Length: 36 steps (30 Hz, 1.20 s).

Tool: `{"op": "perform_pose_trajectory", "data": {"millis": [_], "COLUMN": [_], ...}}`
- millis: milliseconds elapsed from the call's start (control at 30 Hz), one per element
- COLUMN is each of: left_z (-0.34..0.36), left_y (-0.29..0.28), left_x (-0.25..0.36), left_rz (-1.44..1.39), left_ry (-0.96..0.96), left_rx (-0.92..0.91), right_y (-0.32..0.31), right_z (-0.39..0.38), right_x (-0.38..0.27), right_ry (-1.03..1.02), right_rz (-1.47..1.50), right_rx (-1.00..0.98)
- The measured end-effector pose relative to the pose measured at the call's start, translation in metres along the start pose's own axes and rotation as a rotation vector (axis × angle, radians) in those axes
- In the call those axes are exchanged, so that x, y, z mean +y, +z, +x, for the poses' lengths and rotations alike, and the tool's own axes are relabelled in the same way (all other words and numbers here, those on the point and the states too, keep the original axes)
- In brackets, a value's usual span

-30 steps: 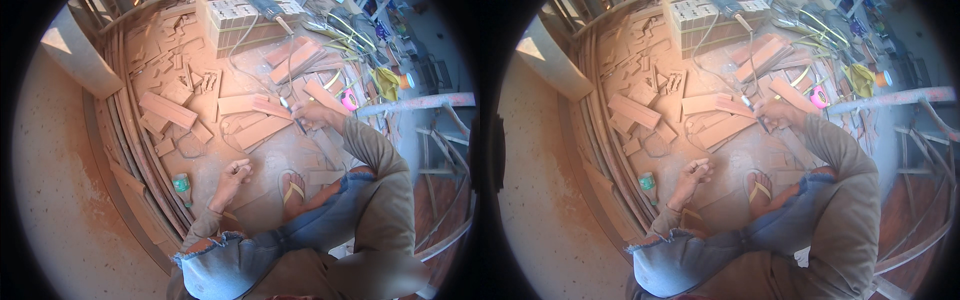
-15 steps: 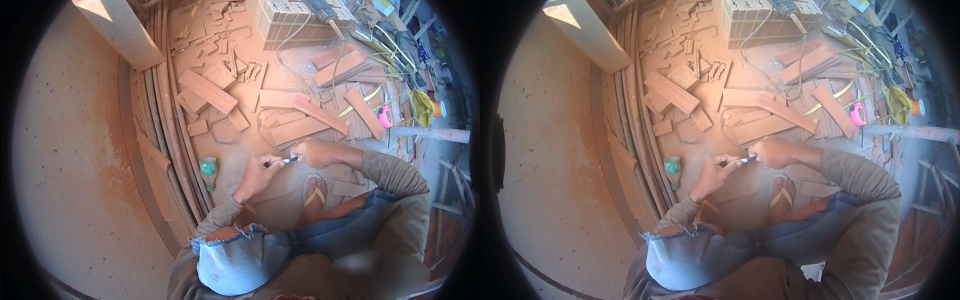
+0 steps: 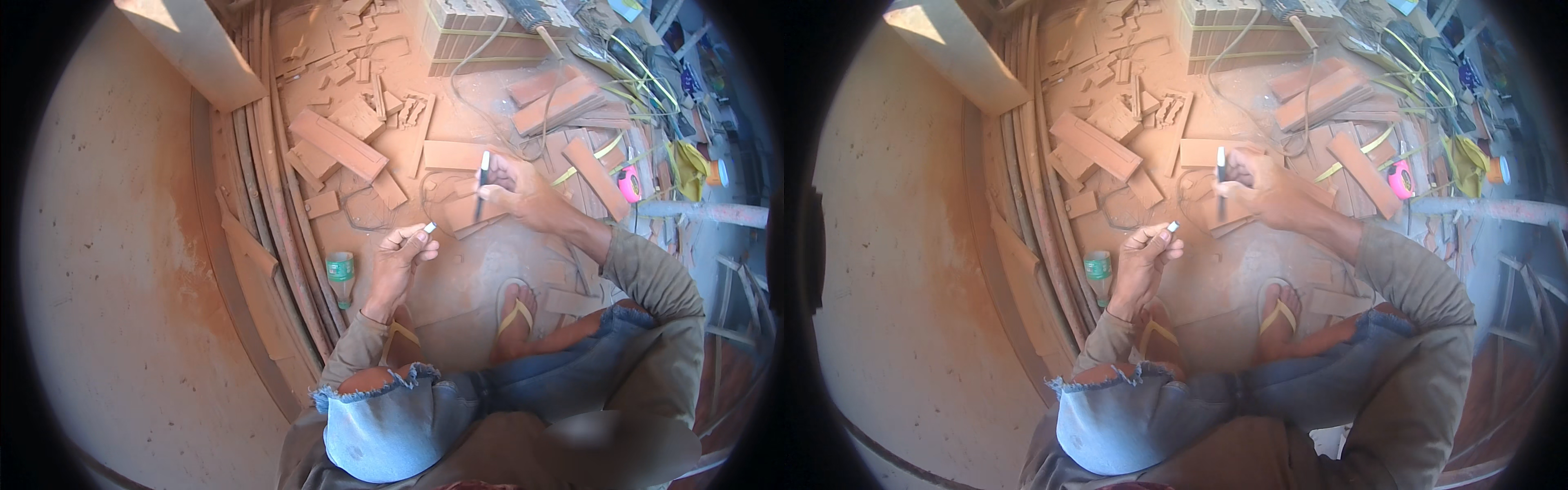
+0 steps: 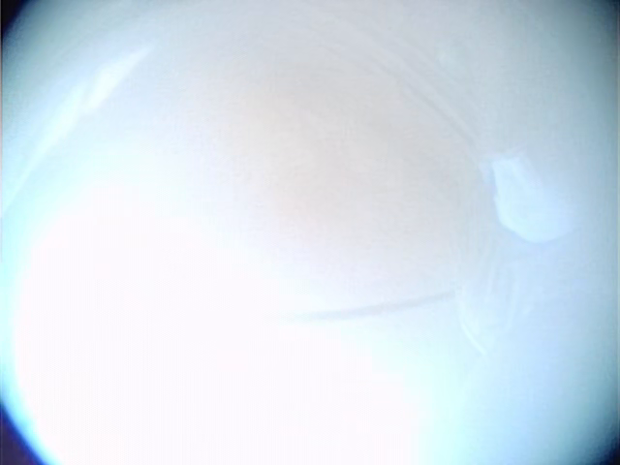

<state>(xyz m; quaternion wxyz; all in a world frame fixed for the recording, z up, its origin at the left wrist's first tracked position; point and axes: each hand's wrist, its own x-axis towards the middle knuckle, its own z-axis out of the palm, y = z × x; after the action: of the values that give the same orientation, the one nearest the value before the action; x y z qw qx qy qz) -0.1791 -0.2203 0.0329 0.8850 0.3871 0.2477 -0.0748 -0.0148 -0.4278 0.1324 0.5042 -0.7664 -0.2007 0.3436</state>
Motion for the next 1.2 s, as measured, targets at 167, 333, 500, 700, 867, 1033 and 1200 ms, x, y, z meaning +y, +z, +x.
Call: {"op": "perform_pose_trajectory", "data": {"millis": [167, 333, 500, 700, 867, 1033, 1200], "left_z": [0.003, 0.004, 0.002, -0.002, 0.000, -0.002, -0.004], "left_y": [0.000, -0.001, 0.001, 0.009, 0.007, 0.006, 0.013], "left_x": [-0.011, -0.016, -0.013, -0.010, -0.025, -0.031, -0.038], "left_rz": [-0.194, -0.295, -0.309, -0.319, -0.414, -0.539, -0.539], "left_ry": [-0.113, -0.131, -0.181, -0.207, -0.248, -0.284, -0.299], "left_rx": [-0.140, -0.208, -0.221, -0.220, -0.233, -0.184, -0.159], "right_y": [0.021, 0.020, 0.025, 0.034, 0.042, 0.041, 0.032], "right_z": [-0.007, -0.008, -0.008, -0.011, -0.016, -0.017, -0.015], "right_x": [-0.007, -0.014, -0.009, 0.002, 0.010, 0.020, 0.028], "right_ry": [-0.053, -0.052, -0.036, -0.073, -0.024, 0.034, 0.137], "right_rz": [0.319, 0.341, 0.350, 0.404, 0.383, 0.499, 0.602], "right_rx": [0.099, 0.168, 0.163, 0.121, 0.160, 0.185, 0.111]}}
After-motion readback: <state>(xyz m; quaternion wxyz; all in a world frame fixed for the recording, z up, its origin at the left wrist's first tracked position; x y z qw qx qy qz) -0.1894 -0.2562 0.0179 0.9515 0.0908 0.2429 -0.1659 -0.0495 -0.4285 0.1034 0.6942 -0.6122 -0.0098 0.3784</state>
